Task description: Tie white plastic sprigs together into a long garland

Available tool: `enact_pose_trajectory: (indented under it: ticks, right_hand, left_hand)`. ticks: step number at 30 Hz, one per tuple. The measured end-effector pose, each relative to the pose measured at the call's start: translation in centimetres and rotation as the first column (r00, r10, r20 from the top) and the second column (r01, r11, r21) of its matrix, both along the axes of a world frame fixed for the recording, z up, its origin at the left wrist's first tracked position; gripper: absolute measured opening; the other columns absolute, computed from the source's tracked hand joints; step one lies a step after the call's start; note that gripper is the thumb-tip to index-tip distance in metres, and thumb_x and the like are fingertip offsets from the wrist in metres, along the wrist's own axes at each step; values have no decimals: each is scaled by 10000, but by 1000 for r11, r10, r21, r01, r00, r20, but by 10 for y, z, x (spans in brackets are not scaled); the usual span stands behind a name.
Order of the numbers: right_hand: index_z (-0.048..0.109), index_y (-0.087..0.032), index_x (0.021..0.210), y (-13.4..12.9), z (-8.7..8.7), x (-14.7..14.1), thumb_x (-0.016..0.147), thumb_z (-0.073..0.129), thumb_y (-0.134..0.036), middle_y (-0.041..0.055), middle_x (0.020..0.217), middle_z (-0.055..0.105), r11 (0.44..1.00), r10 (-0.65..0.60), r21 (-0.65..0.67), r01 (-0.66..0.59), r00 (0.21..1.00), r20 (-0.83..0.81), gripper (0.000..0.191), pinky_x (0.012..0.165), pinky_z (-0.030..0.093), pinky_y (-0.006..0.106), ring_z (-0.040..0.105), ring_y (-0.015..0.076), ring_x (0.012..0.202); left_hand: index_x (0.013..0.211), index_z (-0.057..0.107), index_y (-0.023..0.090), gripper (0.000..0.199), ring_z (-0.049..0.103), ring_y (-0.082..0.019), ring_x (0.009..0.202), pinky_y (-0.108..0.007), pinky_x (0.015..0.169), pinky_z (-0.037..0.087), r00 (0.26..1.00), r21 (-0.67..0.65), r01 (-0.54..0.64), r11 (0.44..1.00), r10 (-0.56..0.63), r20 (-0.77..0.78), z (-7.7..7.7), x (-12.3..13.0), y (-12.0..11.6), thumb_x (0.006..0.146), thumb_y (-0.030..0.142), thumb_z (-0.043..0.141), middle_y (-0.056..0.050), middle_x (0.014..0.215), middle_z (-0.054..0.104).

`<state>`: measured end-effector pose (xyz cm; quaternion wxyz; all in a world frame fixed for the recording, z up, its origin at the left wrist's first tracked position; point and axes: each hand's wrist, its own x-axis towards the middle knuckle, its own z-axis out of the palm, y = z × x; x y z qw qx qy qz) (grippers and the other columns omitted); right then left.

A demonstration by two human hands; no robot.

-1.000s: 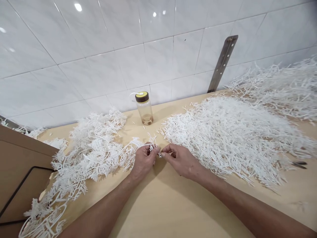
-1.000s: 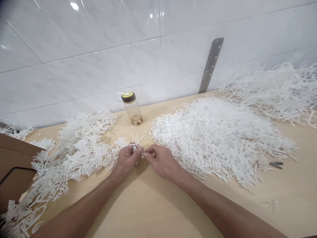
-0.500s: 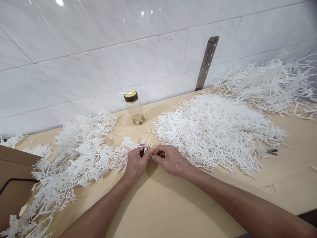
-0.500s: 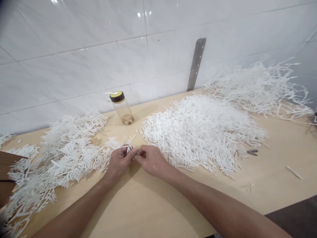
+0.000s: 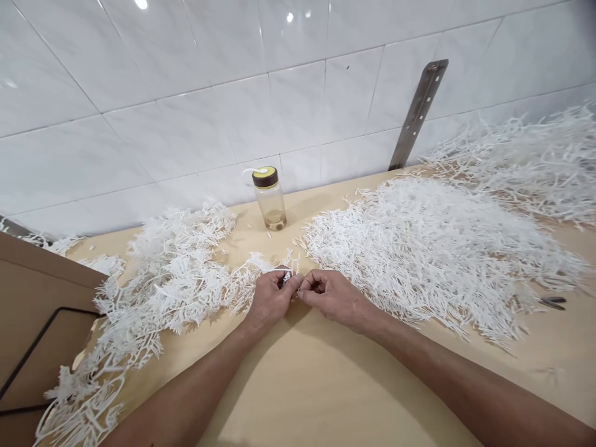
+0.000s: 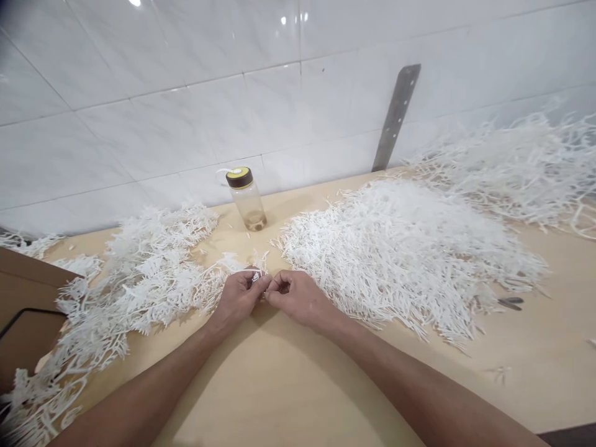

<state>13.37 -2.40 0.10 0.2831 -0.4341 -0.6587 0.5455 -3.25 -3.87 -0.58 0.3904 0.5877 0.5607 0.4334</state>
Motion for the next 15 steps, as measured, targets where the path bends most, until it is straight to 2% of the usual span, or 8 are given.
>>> enact_pose_trajectory:
  ticks: [3, 7, 12, 15]
  right_hand:
    - [597, -184, 713, -1, 2, -1, 737, 574, -184, -34, 652, 568, 991, -3, 134, 2, 1000, 10, 34, 525, 361, 221, 476, 103, 587]
    - [577, -195, 734, -7, 7, -2, 735, 569, -183, -30, 674, 568, 975, -13, 220, 4, 999, 39, 15, 549, 377, 243, 481, 119, 598]
    - [550, -203, 739, -19, 14, -5, 766, 574, -194, -27, 656, 560, 963, 75, 249, -99, 992, 103, 37, 542, 374, 248, 489, 124, 591]
    - [566, -205, 775, -16, 11, -4, 813, 563, -250, -20, 671, 579, 974, 27, 221, -49, 994, 103, 59, 535, 377, 251, 503, 131, 596]
  left_hand:
    - [574, 501, 181, 374, 400, -104, 526, -247, 514, 308, 999, 36, -21, 999, 22, -42, -2, 0, 1, 832, 425, 618, 39, 530, 438]
    - [539, 487, 184, 378, 391, -108, 530, -254, 524, 302, 994, 70, -50, 996, 56, -90, -1, -1, 2, 824, 401, 606, 39, 516, 424]
    - [579, 535, 184, 365, 410, -106, 497, -240, 490, 315, 978, 47, -203, 978, 205, -47, 4, -4, 4, 816, 444, 634, 41, 510, 472]
    - [597, 541, 187, 383, 395, -96, 435, -232, 451, 305, 986, -9, -154, 988, 154, 66, 5, -5, 3, 827, 479, 633, 49, 462, 465]
